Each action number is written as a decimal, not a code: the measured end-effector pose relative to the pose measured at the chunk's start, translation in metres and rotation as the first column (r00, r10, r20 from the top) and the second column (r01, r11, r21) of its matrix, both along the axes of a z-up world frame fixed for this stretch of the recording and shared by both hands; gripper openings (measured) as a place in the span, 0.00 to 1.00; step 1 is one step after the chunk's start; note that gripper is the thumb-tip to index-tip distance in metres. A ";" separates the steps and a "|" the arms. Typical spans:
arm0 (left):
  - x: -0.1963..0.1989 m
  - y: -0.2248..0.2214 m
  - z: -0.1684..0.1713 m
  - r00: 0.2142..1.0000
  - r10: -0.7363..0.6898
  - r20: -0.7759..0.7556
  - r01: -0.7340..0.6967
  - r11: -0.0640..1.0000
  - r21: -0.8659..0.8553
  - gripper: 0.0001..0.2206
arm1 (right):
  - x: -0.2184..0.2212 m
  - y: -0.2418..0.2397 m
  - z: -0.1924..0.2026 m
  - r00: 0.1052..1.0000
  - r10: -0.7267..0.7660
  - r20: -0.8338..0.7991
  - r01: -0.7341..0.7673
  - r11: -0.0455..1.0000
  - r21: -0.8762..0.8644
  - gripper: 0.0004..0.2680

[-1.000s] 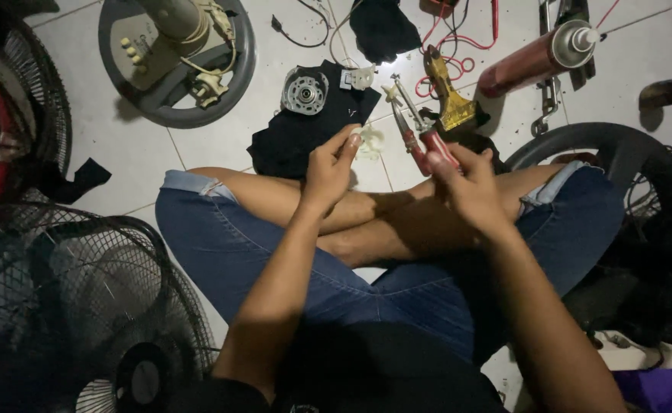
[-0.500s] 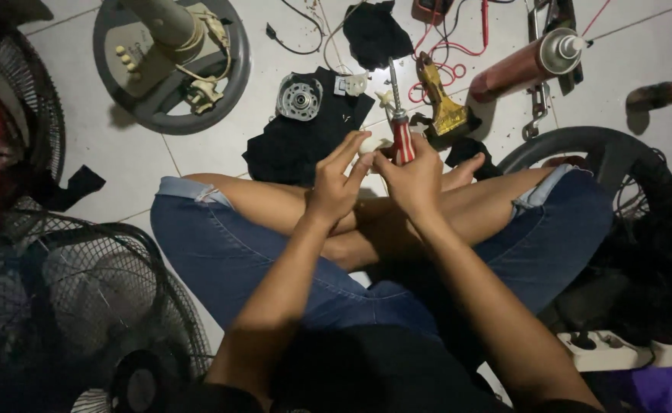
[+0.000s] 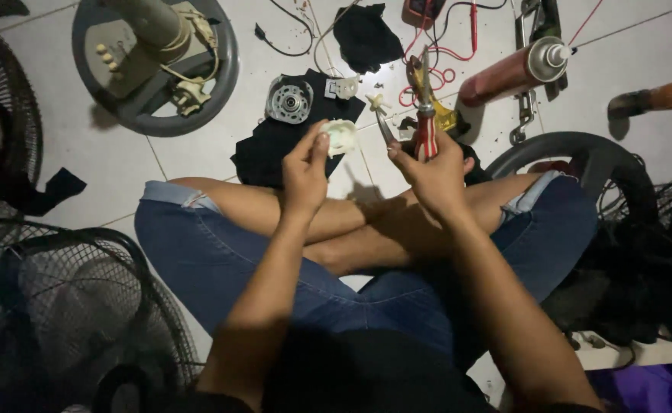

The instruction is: Repairing a plastic gear mechanism from an electric fan by using a screwdriver to pry and adjust internal components.

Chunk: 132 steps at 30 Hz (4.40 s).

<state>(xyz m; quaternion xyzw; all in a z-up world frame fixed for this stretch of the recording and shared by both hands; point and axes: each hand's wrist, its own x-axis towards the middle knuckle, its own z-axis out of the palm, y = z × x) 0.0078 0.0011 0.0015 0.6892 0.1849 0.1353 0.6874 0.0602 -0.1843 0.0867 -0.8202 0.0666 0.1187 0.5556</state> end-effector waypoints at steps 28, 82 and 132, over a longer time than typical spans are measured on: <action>0.035 0.013 -0.006 0.975 -0.104 -0.199 0.065 0.979 -0.194 0.16 | 0.154 0.013 -0.154 0.888 0.458 0.044 -0.311 0.668 -0.676 0.11; 0.014 0.003 0.000 0.993 -0.113 -0.043 0.105 0.980 -0.169 0.15 | 0.063 0.020 0.005 0.930 0.359 -0.077 -0.218 0.708 0.672 0.16; 0.018 0.000 0.002 0.989 -0.140 -0.042 0.135 0.985 -0.109 0.15 | 0.063 0.059 -0.009 0.937 0.350 -0.005 -0.343 0.914 -0.218 0.15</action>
